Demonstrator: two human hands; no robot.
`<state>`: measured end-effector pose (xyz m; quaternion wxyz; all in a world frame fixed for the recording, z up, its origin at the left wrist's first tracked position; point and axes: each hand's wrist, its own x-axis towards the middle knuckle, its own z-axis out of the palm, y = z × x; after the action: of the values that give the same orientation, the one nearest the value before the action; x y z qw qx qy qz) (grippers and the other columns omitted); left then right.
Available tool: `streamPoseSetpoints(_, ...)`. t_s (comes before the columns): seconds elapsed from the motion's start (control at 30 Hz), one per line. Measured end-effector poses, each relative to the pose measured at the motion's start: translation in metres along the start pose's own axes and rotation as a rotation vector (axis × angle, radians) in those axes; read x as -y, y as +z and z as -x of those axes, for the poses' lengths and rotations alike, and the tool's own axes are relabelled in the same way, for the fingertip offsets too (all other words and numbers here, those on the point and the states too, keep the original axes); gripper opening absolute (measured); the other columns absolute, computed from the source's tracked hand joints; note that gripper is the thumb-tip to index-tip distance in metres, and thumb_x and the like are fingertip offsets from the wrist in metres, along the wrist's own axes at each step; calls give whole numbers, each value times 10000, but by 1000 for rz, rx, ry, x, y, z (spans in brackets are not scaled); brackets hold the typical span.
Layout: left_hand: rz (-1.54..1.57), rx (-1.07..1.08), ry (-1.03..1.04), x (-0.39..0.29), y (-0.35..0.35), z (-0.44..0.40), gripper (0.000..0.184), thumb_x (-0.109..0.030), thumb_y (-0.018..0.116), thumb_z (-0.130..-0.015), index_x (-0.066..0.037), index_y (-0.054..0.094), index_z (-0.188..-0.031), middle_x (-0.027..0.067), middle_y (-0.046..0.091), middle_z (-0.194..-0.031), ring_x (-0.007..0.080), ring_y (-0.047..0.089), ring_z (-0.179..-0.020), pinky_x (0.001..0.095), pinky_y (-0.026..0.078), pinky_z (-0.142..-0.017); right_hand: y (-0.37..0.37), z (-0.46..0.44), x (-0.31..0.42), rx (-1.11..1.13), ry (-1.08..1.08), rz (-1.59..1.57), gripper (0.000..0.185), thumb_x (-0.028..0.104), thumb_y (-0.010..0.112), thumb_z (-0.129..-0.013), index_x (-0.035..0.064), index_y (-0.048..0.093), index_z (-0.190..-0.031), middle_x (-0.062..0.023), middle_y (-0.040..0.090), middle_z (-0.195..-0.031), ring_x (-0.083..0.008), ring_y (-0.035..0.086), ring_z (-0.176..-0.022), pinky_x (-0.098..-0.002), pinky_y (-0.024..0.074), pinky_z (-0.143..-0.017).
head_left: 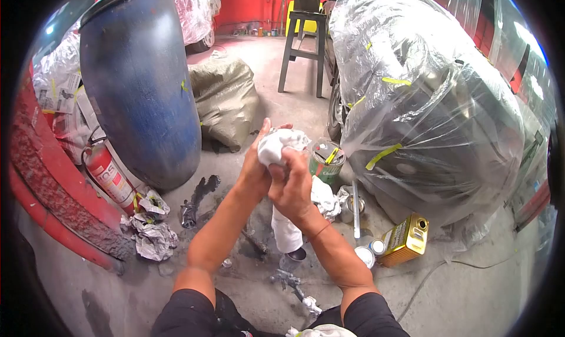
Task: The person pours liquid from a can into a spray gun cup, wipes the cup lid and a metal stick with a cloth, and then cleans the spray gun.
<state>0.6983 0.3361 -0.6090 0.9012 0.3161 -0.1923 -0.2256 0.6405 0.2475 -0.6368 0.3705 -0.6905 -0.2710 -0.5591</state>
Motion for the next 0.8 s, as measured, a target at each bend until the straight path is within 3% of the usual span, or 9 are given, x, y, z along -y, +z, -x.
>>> streamPoseSetpoints(0.1, 64, 63, -42, -16, -8, 7, 370, -420, 541, -961, -61, 623, -986, 128, 661, -928, 239, 671, -785, 384, 583, -748, 11, 8, -1, 20, -108, -4, 382, -17, 621, -851, -19, 447, -1191, -220, 572, -962, -415, 583, -904, -450, 490, -791)
streamPoseSetpoints(0.13, 49, -204, 86, -16, 15, 14, 191, -244, 565, -956, -64, 619, -925, 78, 646, -816, 200, 668, -702, 310, 558, -610, 13, 6, 6, 20, 3, -71, 374, -16, 612, -854, -19, 447, -1189, -221, 573, -955, -411, 589, -885, -447, 491, -788)
streamPoseSetpoints(0.3, -286, -101, 511, 8, 0, 9, 114, -99, 587, -937, -19, 661, -972, 27, 670, -856, 78, 612, -764, 234, 514, -696, 8, -8, 16, -78, 466, -168, 271, 102, 520, -951, -33, 482, -1183, -197, 609, -982, -276, 633, -798, -363, 508, -763)
streamPoseSetpoints(0.37, -679, -98, 646, 10, -9, 5, 160, -106, 598, -937, -3, 676, -1031, 17, 687, -919, 88, 634, -800, 213, 508, -725, -4, -22, 14, -100, 708, -452, 217, 73, 461, -980, -12, 495, -1177, -89, 611, -1027, -123, 582, -893, -275, 490, -773)
streamPoseSetpoints(0.5, -1234, -30, 885, 10, 4, 9, 168, -94, 584, -948, 1, 693, -1035, 80, 693, -984, 171, 655, -888, 280, 505, -805, -13, -20, -23, -135, 859, -708, 176, 46, 451, -987, 21, 485, -1158, -66, 609, -1019, -89, 577, -886, -243, 485, -756)
streamPoseSetpoints(0.57, -1263, -64, 906, 23, -11, -5, 221, -179, 559, -983, -5, 668, -1064, 103, 682, -1028, 219, 655, -943, 319, 506, -834, -19, -23, -30, -190, 1010, -783, 194, 54, 458, -991, 28, 480, -1182, -72, 617, -1026, -93, 593, -878, -238, 497, -758)
streamPoseSetpoints(0.63, -266, -150, 272, 25, -12, -13, 288, -272, 527, -1005, -19, 629, -1097, 95, 676, -1043, 202, 655, -962, 335, 516, -833, -30, -34, -33, -195, 1020, -798, 200, 70, 470, -998, 27, 474, -1193, -71, 624, -1030, -100, 605, -870, -243, 509, -760)
streamPoseSetpoints(0.67, -184, -241, 44, 23, -18, -9, 316, -315, 479, -1021, -39, 601, -1114, 81, 669, -1045, 184, 656, -945, 359, 532, -838, -36, -39, -33, -239, 971, -831, 199, 81, 476, -1002, 21, 474, -1191, -68, 623, -1031, -100, 603, -875, -244, 509, -766)
streamPoseSetpoints(0.8, -198, 98, 45, 16, -19, -4, 269, -322, 560, -982, -73, 628, -1059, 69, 655, -1034, 163, 632, -977, 365, 484, -917, -48, -37, -40, -232, 903, -795, 201, 112, 510, -1003, 2, 493, -1170, -56, 620, -1037, -93, 592, -900, -241, 502, -784)
